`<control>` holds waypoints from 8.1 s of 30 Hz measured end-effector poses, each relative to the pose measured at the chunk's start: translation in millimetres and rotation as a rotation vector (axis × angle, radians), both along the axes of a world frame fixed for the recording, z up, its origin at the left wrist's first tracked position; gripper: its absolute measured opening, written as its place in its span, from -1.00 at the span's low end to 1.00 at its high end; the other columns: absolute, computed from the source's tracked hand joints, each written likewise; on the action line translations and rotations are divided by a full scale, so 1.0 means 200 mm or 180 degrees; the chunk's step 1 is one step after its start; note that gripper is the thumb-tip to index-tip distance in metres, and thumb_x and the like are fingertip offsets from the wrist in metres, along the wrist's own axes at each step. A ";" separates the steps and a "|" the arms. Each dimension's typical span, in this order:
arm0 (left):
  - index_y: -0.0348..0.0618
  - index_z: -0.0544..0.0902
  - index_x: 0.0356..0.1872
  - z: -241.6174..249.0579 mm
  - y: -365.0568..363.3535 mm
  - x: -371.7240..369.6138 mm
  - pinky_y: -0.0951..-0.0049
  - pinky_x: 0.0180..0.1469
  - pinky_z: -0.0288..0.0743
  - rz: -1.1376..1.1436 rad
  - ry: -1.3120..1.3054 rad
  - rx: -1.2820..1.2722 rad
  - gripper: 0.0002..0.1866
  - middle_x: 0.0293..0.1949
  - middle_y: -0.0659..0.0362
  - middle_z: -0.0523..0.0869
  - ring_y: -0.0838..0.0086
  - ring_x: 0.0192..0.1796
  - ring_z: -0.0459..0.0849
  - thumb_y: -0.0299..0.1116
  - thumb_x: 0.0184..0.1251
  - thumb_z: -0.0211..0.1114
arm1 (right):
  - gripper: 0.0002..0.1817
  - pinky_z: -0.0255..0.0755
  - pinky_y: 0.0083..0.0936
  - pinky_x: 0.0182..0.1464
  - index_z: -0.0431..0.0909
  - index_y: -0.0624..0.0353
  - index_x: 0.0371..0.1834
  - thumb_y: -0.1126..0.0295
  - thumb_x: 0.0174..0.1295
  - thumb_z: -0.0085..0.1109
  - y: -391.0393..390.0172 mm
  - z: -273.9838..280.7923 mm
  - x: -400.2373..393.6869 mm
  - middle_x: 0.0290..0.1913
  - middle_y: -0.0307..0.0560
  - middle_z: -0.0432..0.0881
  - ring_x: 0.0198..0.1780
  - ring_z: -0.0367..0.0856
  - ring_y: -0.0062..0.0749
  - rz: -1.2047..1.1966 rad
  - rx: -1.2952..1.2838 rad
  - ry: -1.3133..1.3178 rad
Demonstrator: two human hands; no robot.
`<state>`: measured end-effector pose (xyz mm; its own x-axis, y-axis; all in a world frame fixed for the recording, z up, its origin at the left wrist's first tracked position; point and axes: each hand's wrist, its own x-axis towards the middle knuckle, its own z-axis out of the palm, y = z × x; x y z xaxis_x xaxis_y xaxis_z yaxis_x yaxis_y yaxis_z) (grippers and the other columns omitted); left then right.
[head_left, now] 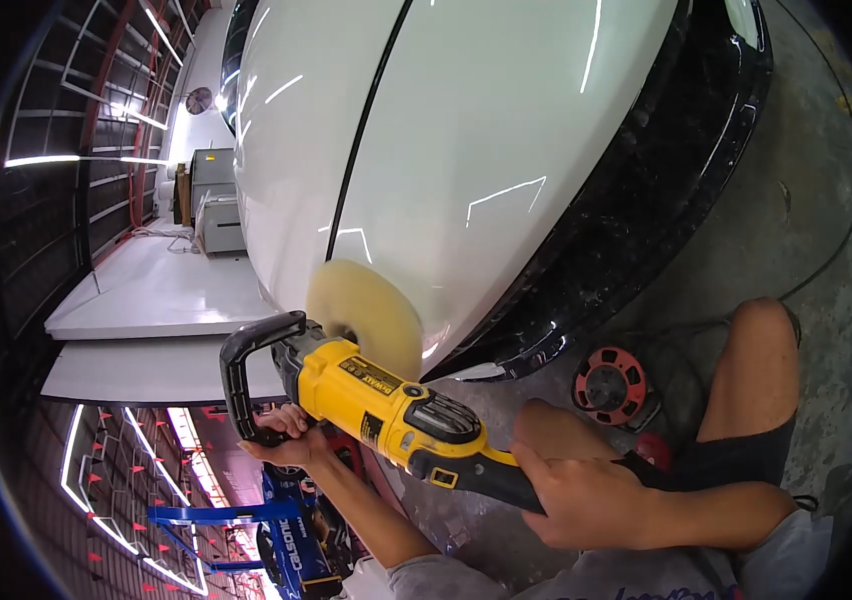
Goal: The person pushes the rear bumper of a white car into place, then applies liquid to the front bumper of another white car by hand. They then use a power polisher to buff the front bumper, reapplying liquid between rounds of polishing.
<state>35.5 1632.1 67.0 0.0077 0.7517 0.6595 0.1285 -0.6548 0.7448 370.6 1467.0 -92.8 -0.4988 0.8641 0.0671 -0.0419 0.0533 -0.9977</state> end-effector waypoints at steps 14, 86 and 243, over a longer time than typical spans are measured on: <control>-0.14 0.47 -0.63 0.01 0.10 0.25 0.60 -0.59 0.14 -0.0623 0.0055 -0.0180 -0.23 -0.78 0.23 0.34 0.51 -0.66 0.30 0.44 0.34 -0.15 | -0.27 0.60 -0.15 -0.38 0.21 0.37 0.26 0.32 0.04 0.32 -0.08 0.00 0.15 -0.41 0.24 0.64 -0.43 0.69 0.10 -0.0580 0.0004 -0.0194; -0.09 0.40 -0.63 -0.05 0.05 0.31 0.46 -0.33 0.20 -0.0760 0.0048 -0.0215 -0.27 -0.77 0.28 0.28 0.49 -0.64 0.29 0.42 0.37 -0.18 | -0.32 0.57 -0.17 -0.39 0.28 0.21 0.28 0.30 0.06 0.29 -0.08 0.19 0.27 -0.52 0.14 0.63 -0.46 0.67 0.08 -0.0724 -0.0285 -0.0928; -0.07 0.52 -0.72 -0.44 -0.36 0.88 0.42 -0.66 0.34 0.0225 -0.0502 0.0606 -0.50 -0.78 0.25 0.51 0.39 -0.76 0.50 0.12 0.01 0.45 | -0.79 0.39 -0.55 -0.55 0.52 0.26 -0.48 0.67 -0.28 0.19 -0.45 -0.03 0.72 -0.59 -0.15 0.55 -0.62 0.52 -0.46 -0.2173 -0.1266 -0.1843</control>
<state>210.9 1559.2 -20.9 -0.1548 0.6090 0.7779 0.0709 -0.7786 0.6236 515.2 1377.8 -99.0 0.2528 0.8858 -0.3892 0.3749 -0.4605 -0.8046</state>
